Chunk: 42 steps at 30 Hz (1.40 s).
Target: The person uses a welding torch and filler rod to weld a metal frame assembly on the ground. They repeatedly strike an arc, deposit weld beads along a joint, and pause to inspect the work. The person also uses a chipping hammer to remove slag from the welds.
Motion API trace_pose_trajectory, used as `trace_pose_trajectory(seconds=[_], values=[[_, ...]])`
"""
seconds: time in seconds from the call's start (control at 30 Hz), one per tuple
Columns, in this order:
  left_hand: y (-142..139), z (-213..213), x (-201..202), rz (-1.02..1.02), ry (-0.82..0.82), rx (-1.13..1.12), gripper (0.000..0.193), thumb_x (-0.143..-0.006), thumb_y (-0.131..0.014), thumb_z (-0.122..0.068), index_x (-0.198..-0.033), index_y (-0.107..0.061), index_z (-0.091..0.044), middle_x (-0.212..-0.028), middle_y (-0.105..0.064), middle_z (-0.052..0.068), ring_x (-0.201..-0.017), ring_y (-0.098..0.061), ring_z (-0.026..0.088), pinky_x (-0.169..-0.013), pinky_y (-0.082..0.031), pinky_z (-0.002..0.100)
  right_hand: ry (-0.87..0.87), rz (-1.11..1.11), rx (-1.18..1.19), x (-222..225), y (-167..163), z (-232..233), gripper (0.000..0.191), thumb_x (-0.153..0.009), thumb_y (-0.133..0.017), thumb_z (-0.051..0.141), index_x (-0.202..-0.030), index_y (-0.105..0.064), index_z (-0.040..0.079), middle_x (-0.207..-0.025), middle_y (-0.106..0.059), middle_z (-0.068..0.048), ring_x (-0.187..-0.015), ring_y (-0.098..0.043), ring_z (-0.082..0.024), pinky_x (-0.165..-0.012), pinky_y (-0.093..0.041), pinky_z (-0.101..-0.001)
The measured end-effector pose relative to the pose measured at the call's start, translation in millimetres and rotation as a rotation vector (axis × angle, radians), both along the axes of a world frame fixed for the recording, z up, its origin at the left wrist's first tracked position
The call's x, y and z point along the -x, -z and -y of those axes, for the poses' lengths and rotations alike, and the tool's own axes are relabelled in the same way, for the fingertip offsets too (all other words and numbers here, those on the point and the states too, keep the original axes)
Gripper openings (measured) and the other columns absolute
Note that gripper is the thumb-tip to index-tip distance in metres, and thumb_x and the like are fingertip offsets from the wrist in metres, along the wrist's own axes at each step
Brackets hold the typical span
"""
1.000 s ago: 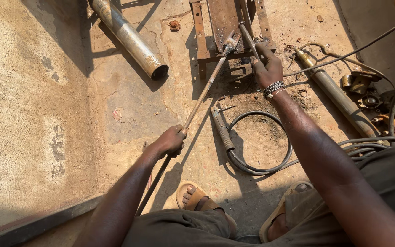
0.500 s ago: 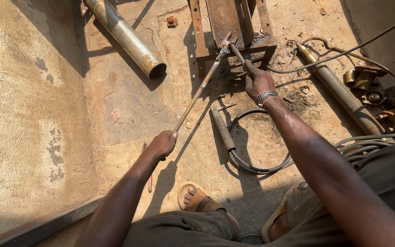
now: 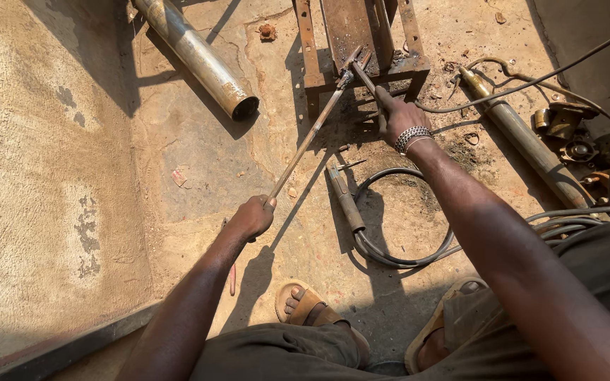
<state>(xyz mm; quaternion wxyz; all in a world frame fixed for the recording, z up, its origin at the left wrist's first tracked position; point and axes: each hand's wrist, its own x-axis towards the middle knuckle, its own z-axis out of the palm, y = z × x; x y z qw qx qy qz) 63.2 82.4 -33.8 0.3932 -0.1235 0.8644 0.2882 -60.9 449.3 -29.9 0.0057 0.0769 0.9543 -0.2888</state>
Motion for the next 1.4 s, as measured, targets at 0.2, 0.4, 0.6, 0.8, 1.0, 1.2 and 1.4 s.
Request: trace_pose_trajectory(seconds=[0.2, 0.4, 0.6, 0.8, 1.0, 1.2, 1.4], values=[[7, 1, -3, -0.063, 0.067, -0.026, 0.052, -0.108, -0.041, -0.045, -0.124, -0.063, -0.001, -0.09, -0.07, 0.019, -0.066, -0.065, 0.024, -0.059, -0.055, 0.042, 0.074, -0.17, 0.115, -14, -4, -1, 0.054, -0.107, -0.06, 0.02, -0.158, -0.046, 0.029, -0.099, -0.076, -0.013, -0.063, -0.061, -0.014, -0.056, -0.053, -0.0354], [-18, -2, 3, -0.022, 0.013, 0.003, 0.047, -0.105, -0.042, -0.043, -0.126, -0.06, -0.006, -0.086, -0.069, 0.016, -0.061, -0.066, 0.024, -0.056, -0.058, 0.042, 0.014, -0.264, 0.056, -14, -15, 5, 0.052, -0.105, -0.061, 0.018, -0.154, -0.051, 0.031, -0.116, -0.075, -0.008, -0.066, -0.062, -0.007, -0.055, -0.053, -0.0255], [-32, -8, -1, 0.011, 0.014, 0.001, 0.046, -0.106, -0.042, -0.043, -0.127, -0.058, -0.006, -0.084, -0.067, 0.014, -0.062, -0.063, 0.022, -0.055, -0.056, 0.041, 0.055, 0.12, 0.004, -13, -24, 6, 0.048, -0.103, -0.06, 0.022, -0.149, -0.055, 0.035, -0.109, -0.079, -0.005, -0.057, -0.052, -0.011, -0.05, -0.044, -0.0294], [-39, -5, -2, -0.156, 0.023, 0.047, 0.041, -0.102, -0.053, -0.041, -0.111, -0.073, -0.006, -0.082, -0.072, 0.018, -0.07, -0.07, 0.029, -0.07, -0.056, 0.047, -0.002, -0.005, 0.065, -19, -23, 6, 0.055, -0.102, -0.058, 0.02, -0.153, -0.046, 0.036, -0.113, -0.076, -0.007, -0.057, -0.054, -0.011, -0.05, -0.048, -0.0292], [-39, 5, -6, -0.395, 0.052, 0.081, 0.039, -0.097, -0.058, -0.041, -0.107, -0.075, -0.007, -0.086, -0.074, 0.025, -0.084, -0.071, 0.039, -0.082, -0.053, 0.053, 0.032, -0.31, 0.197, -33, -22, 4, 0.05, -0.109, -0.056, 0.017, -0.157, -0.05, 0.03, -0.125, -0.073, -0.015, -0.093, -0.067, -0.015, -0.077, -0.059, -0.0338], [-24, 3, -3, -0.336, 0.086, -0.014, 0.044, -0.101, -0.052, -0.042, -0.109, -0.07, -0.003, -0.095, -0.071, 0.025, -0.089, -0.069, 0.04, -0.083, -0.051, 0.055, 0.05, -0.082, 0.184, -15, -36, 15, 0.045, -0.102, -0.06, 0.017, -0.146, -0.061, 0.023, -0.122, -0.076, -0.011, -0.095, -0.074, -0.02, -0.08, -0.059, -0.0359], [-15, 4, -3, -0.257, 0.102, -0.025, 0.046, -0.103, -0.047, -0.043, -0.106, -0.067, -0.001, -0.092, -0.071, 0.023, -0.086, -0.069, 0.036, -0.082, -0.051, 0.054, 0.015, -0.057, 0.042, -30, -35, 22, 0.048, -0.108, -0.055, 0.015, -0.154, -0.051, 0.024, -0.12, -0.075, -0.017, -0.097, -0.069, -0.028, -0.086, -0.058, -0.0422]])
